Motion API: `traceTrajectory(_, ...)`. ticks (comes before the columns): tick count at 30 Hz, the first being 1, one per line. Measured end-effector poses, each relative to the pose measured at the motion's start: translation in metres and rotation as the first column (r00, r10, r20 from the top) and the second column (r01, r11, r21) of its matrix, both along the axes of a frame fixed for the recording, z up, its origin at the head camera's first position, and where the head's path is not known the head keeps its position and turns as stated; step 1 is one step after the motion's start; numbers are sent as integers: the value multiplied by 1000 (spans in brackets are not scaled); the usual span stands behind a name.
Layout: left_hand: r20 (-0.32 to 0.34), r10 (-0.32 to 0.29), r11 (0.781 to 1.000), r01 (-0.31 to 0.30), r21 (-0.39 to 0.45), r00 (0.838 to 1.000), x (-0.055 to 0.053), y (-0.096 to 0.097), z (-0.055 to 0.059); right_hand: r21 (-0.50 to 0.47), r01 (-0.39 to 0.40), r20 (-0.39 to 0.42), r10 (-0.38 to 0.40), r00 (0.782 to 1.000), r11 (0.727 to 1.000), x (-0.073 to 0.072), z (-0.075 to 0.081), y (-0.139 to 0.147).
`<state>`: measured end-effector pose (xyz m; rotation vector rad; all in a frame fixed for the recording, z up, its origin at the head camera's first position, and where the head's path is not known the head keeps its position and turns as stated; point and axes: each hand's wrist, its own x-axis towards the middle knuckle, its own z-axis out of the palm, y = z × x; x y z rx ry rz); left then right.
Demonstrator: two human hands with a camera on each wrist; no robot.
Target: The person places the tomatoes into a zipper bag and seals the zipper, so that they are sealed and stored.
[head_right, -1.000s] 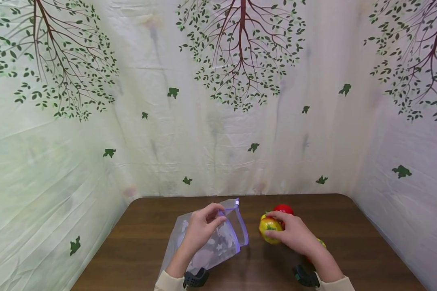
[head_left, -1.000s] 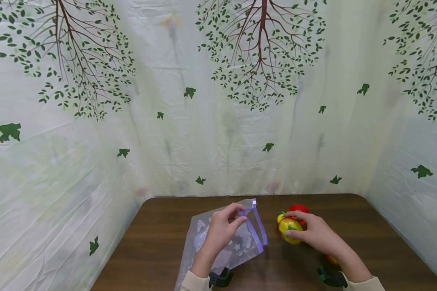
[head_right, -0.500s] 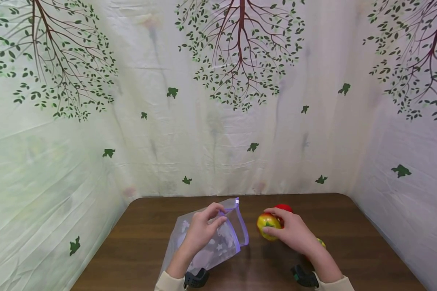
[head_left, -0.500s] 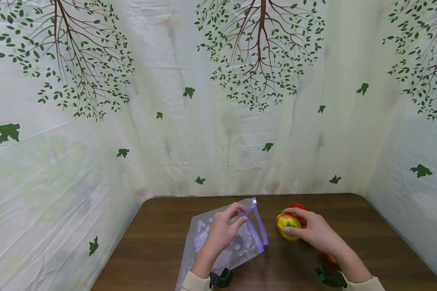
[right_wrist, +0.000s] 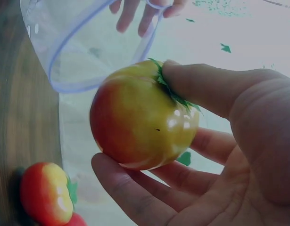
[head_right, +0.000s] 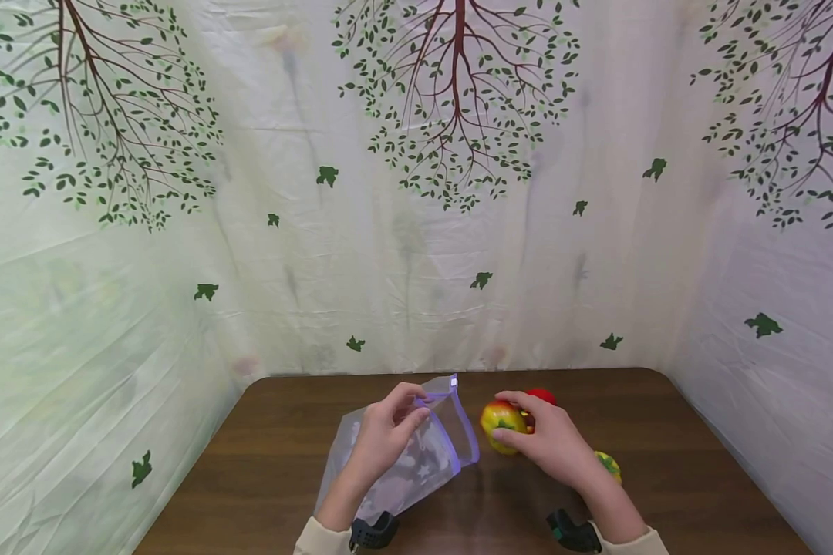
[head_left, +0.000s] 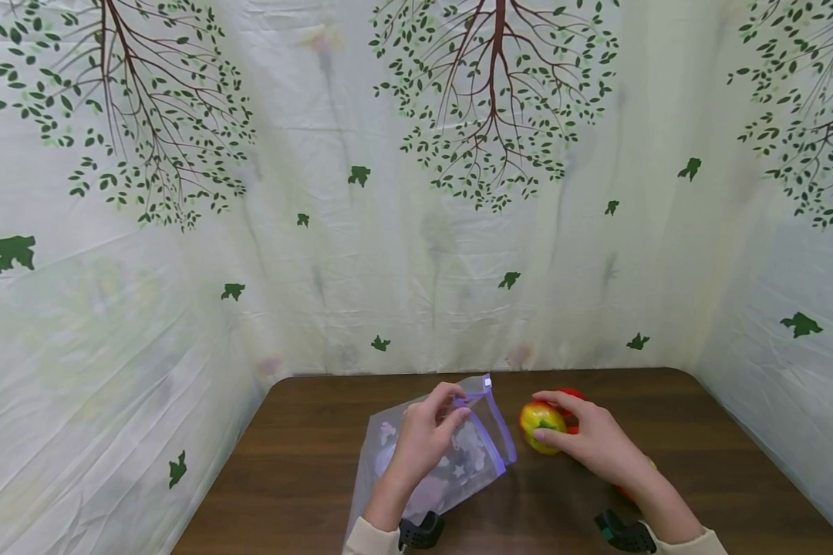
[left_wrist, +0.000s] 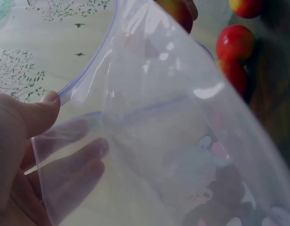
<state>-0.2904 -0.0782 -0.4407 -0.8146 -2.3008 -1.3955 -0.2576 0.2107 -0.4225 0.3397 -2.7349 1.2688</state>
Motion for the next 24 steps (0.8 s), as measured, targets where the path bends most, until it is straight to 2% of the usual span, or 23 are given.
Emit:
traceTrajectory(8,-27,17,999,-16,33,999,0,1,1,-85,-4,-32,1,999,996,1,-2,-7)
traceTrajectory(15,-69,39,998,-36,45,997,1,1,3,-187,18,-32,-24,999,982,0,-3,-17)
traceTrajectory(20,-89,33,996,-25,80,996,1,2,4,-256,7,-15,-11,1000,967,2,-6,-25)
traceTrajectory(24,-99,26,995,-16,103,995,2,3,3,-272,3,-19,-8,1000,962,3,-7,-30)
